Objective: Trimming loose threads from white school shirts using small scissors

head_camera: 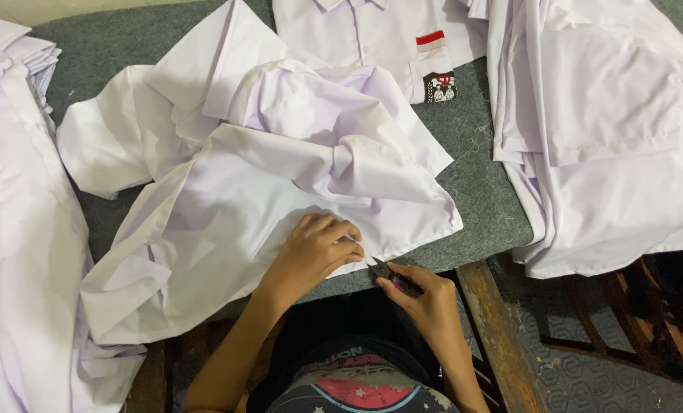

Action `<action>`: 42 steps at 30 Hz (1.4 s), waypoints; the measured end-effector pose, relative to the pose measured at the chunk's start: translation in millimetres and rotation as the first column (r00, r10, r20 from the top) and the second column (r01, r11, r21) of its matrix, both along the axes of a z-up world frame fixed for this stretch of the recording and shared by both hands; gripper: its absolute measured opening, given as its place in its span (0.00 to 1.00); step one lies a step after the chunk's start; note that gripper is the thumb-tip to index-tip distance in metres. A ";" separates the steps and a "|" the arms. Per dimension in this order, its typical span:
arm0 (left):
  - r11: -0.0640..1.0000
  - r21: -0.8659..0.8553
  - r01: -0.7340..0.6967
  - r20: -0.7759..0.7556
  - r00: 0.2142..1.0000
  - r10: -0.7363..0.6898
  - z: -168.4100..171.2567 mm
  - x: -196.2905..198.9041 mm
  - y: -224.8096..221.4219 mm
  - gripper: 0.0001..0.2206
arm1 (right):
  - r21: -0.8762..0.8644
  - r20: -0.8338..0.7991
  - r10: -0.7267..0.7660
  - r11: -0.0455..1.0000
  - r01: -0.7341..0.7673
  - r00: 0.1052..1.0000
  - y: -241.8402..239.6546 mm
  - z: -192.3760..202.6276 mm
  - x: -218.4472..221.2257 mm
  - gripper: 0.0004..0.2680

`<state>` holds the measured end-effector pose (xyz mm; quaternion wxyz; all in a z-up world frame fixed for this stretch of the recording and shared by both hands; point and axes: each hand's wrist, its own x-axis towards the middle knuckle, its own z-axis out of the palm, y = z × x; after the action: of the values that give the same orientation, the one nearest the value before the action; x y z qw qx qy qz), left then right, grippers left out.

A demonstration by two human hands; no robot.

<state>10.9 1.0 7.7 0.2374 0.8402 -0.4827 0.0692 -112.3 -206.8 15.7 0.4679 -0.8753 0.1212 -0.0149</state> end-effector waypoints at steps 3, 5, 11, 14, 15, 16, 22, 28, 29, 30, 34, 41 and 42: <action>0.998 0.058 -0.012 0.097 0.995 0.006 -7.0 1.0 -6.3 0.04 | -0.023 0.068 0.041 0.999 -0.039 0.997 0.7 -4.6 -1.4 0.13; 0.995 0.096 -0.012 0.142 0.990 -0.001 -4.2 0.7 -7.2 0.04 | -0.023 0.078 0.056 0.998 -0.054 0.995 2.5 -0.7 -0.8 0.13; 0.979 0.201 0.017 0.195 0.979 -0.057 -10.1 1.4 -4.2 0.10 | -0.020 0.109 0.058 0.998 -0.057 0.992 7.9 5.2 2.2 0.13; 0.974 0.227 0.013 0.243 0.967 -0.070 -10.1 2.0 -3.4 0.17 | -0.027 0.121 0.059 0.998 -0.056 0.991 9.6 5.5 3.3 0.13; 0.972 0.233 0.018 0.266 0.961 -0.082 -9.3 2.3 -3.0 0.20 | -0.038 0.135 0.062 0.998 -0.057 0.989 10.2 5.0 3.6 0.13; 0.972 0.234 0.018 0.265 0.961 -0.082 -10.6 2.9 -3.3 0.20 | -0.037 0.135 0.062 0.998 -0.057 0.989 10.5 4.7 4.0 0.13; 0.974 0.224 0.029 0.241 0.967 -0.084 -13.4 3.6 -3.0 0.20 | -0.023 0.127 0.053 0.998 -0.051 0.990 12.5 8.8 6.4 0.12; 0.984 0.178 -0.004 0.315 0.948 -0.053 -13.5 2.4 -4.8 0.17 | -0.064 0.196 0.075 0.996 -0.064 0.978 12.7 4.8 6.3 0.10; 0.980 0.201 -0.007 0.318 0.946 -0.058 -13.1 2.1 -4.6 0.19 | -0.063 0.195 0.076 0.996 -0.065 0.978 12.6 4.7 6.5 0.10; 0.975 0.224 -0.010 0.321 0.945 -0.064 -12.6 1.8 -4.3 0.22 | -0.062 0.195 0.077 0.996 -0.066 0.978 12.6 4.5 6.7 0.10; 0.990 0.144 0.004 0.293 0.955 -0.047 -15.6 1.9 -6.0 0.17 | -0.094 0.171 0.068 0.994 -0.052 0.983 11.1 -2.1 6.4 0.10; 0.990 0.142 0.017 0.242 0.969 -0.051 -21.3 0.9 -5.2 0.16 | -0.139 0.198 0.084 0.989 -0.056 0.977 11.2 -3.0 6.1 0.09; 0.994 0.107 0.018 0.217 0.975 -0.041 -23.1 1.4 -6.2 0.12 | -0.143 0.197 0.083 0.988 -0.056 0.977 11.4 -1.6 6.6 0.09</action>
<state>12.3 -5.3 -15.4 0.1397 0.8313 -0.5214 0.1324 -105.8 -195.4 14.2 0.4171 -0.9029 0.0411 -0.0955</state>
